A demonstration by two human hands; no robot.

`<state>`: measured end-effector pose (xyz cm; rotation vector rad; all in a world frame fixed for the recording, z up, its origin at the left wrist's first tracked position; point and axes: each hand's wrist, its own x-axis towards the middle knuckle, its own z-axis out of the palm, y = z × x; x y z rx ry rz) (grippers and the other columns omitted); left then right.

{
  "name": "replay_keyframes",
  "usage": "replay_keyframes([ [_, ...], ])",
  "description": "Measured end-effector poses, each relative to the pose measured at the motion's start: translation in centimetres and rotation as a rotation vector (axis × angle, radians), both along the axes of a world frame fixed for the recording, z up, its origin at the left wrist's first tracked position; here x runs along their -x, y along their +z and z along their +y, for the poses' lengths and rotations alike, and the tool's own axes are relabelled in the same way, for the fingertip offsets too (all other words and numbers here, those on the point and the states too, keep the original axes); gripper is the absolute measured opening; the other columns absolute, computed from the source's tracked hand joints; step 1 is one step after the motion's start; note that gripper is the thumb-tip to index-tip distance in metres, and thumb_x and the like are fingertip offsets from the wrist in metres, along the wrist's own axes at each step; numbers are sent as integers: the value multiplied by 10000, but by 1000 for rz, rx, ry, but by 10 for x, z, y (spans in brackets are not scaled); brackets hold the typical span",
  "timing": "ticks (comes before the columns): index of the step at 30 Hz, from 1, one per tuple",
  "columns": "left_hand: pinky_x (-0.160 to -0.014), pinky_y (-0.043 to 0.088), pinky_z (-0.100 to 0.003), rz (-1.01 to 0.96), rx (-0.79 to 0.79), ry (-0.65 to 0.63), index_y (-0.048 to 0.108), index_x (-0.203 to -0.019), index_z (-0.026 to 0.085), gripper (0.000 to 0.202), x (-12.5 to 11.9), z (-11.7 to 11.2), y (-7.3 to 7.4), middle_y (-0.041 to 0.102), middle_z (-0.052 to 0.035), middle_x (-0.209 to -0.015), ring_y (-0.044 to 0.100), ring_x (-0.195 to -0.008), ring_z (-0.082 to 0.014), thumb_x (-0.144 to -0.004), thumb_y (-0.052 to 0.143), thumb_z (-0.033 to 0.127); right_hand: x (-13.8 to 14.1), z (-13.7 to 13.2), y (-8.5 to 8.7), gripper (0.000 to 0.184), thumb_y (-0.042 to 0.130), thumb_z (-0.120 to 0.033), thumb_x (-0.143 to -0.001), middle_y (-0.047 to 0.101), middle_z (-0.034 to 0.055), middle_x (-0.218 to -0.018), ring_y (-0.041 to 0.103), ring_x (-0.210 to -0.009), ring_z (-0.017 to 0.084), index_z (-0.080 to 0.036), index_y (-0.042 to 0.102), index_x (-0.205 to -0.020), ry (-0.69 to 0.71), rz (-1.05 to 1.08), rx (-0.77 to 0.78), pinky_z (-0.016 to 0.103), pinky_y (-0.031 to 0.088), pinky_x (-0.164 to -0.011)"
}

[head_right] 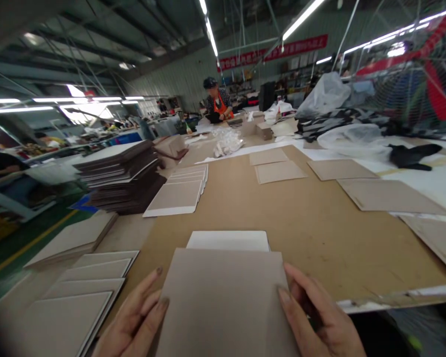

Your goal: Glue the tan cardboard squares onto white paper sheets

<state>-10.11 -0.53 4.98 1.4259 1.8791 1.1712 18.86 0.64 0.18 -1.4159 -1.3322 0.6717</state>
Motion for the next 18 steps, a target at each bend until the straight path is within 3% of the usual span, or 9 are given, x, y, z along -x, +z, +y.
replay_keyframes([
  [4,-1064,455,-400,93,26,-30,632,-1249,271,491,11,19,-3,662,-24,-1287,602,-1205,-249,-830,594,524,3,22,7,395,649,-516,-849,691,13,-834,676,-718,157,-263,722,-1144,-6,-50,39,146,547,-627],
  [10,-932,543,-371,-18,133,-99,555,-1308,208,570,14,56,-14,694,-84,-1216,661,-1093,-235,-839,579,532,2,55,-1,383,639,-519,-864,671,13,-813,657,-681,151,-253,719,-1127,53,-108,93,143,526,-539],
  [14,-881,541,-366,139,102,-75,627,-1188,231,454,17,71,-19,698,-66,-1128,664,-1016,-226,-844,571,521,4,66,-10,421,634,-527,-860,685,13,-850,672,-705,162,-255,697,-1175,66,-153,158,166,544,-579],
  [18,-755,543,-286,235,61,-75,675,-1077,260,342,20,78,-18,690,-22,-979,659,-913,-194,-848,579,495,1,68,-24,426,654,-552,-835,705,20,-897,690,-753,184,-269,721,-1146,69,-103,229,182,565,-618],
])
